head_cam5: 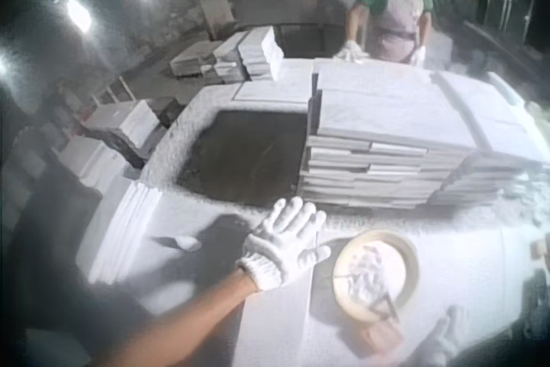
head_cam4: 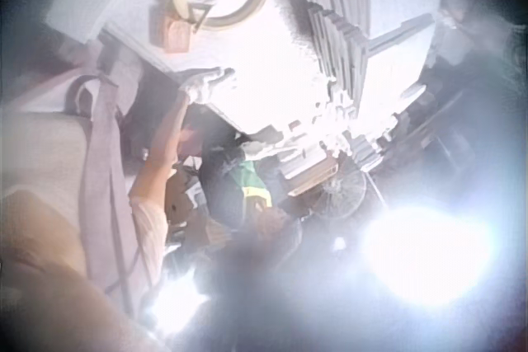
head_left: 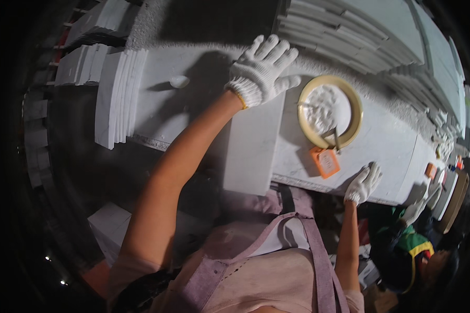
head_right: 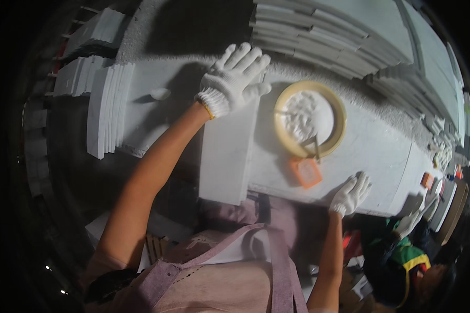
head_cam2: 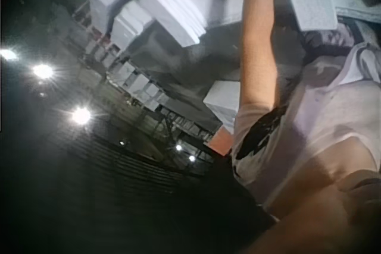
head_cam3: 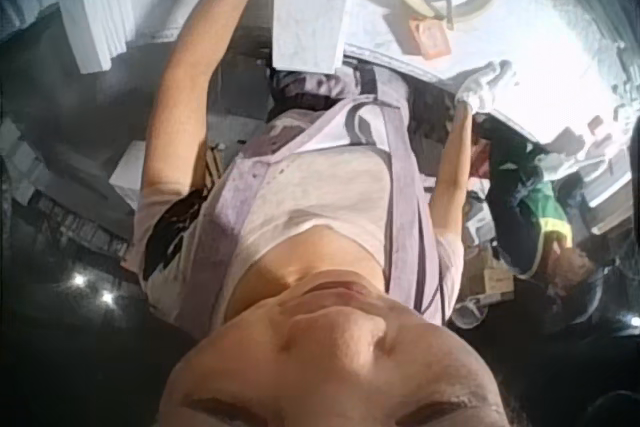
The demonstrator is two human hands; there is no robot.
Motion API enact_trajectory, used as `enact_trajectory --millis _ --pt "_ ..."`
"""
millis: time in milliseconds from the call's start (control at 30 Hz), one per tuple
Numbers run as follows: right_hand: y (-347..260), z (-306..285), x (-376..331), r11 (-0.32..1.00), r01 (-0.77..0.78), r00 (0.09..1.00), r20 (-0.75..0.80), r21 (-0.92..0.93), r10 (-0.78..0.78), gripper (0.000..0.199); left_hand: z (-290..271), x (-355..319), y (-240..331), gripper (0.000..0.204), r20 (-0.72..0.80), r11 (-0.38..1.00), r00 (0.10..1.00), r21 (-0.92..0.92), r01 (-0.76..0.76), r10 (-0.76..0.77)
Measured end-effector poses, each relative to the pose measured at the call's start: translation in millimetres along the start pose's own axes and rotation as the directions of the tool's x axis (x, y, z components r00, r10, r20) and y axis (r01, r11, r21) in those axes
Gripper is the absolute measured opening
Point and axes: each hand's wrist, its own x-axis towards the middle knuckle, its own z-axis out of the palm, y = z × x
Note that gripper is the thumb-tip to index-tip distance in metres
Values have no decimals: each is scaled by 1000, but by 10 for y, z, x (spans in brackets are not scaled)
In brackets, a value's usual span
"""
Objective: The person applies a white paste to the edges of rectangular stone tiles using a small metal scraper and spreads it evenly. They then wipe the edges with a gloved hand and stack the finished tiles on a nearby pile.
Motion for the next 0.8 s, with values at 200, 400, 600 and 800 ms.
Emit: enact_trajectory --millis 200,400,600,800 --pt "-42 12 -34 998 -20 999 -45 55 23 45 -195 -512 247 81 118 1000 993 -12 -21 22" --pt "34 88 -31 998 -1 996 -94 62 7 44 -507 -1547 723 77 432 -818 898 -485 310 83" --pt "44 119 -26 994 -47 993 -102 96 57 45 -770 -2252 915 69 380 -775 724 536 334 575" --pt "121 187 -12 987 -84 979 -173 140 108 43 -1145 -2293 724 35 266 294 748 -951 99 608"
